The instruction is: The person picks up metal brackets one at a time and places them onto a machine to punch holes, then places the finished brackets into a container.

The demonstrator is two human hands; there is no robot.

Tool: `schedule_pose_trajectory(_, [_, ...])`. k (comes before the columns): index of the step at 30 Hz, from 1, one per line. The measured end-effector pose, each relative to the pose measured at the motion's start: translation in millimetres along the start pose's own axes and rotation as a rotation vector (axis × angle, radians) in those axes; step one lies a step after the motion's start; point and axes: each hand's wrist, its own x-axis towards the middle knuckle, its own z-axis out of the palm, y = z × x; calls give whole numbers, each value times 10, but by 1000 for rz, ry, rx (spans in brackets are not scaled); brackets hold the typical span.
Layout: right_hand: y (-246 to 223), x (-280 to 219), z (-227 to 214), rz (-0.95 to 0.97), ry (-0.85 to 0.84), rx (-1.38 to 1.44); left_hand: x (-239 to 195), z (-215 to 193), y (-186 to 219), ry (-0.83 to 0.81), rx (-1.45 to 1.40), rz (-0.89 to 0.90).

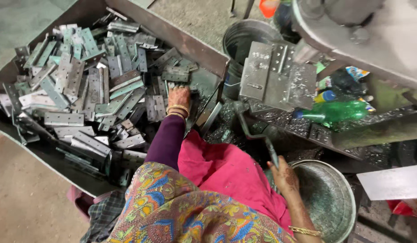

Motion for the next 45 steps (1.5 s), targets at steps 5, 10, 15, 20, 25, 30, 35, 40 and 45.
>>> schedule_pose_trajectory(5, [120, 95, 11, -53, 42, -35, 51, -1134, 367, 144, -367, -156])
schedule_pose_trajectory(10, [240, 112, 174, -81, 38, 1, -249, -1727, 1786, 255, -769, 132])
schedule_pose_trajectory(15, [14, 5, -51, 12, -14, -26, -605, -1768, 2849, 285, -221, 312])
schedule_pose_trajectory(20, [-104, 123, -477, -189, 59, -299, -1061, -2057, 2724, -62, -25, 372])
schedule_pose_trajectory(25, [-132, 520, -708, -216, 15, -423, -605, -2081, 2847, -33, 44, 331])
schedule_pose_trajectory(30, [488, 173, 434, -188, 213, -99, -601, -2168, 2829, -139, 56, 313])
schedule_pose_trajectory(35, [466, 432, 33, -179, 33, -200, -652, -2174, 2740, -118, 33, 364])
schedule_pose_trajectory(40, [42, 247, -296, -195, 112, -141, -390, -1937, 2935, -2, 54, 319])
schedule_pose_trajectory(45, [82, 98, -213, -187, 148, -165, -561, -1883, 2777, -69, -40, 331])
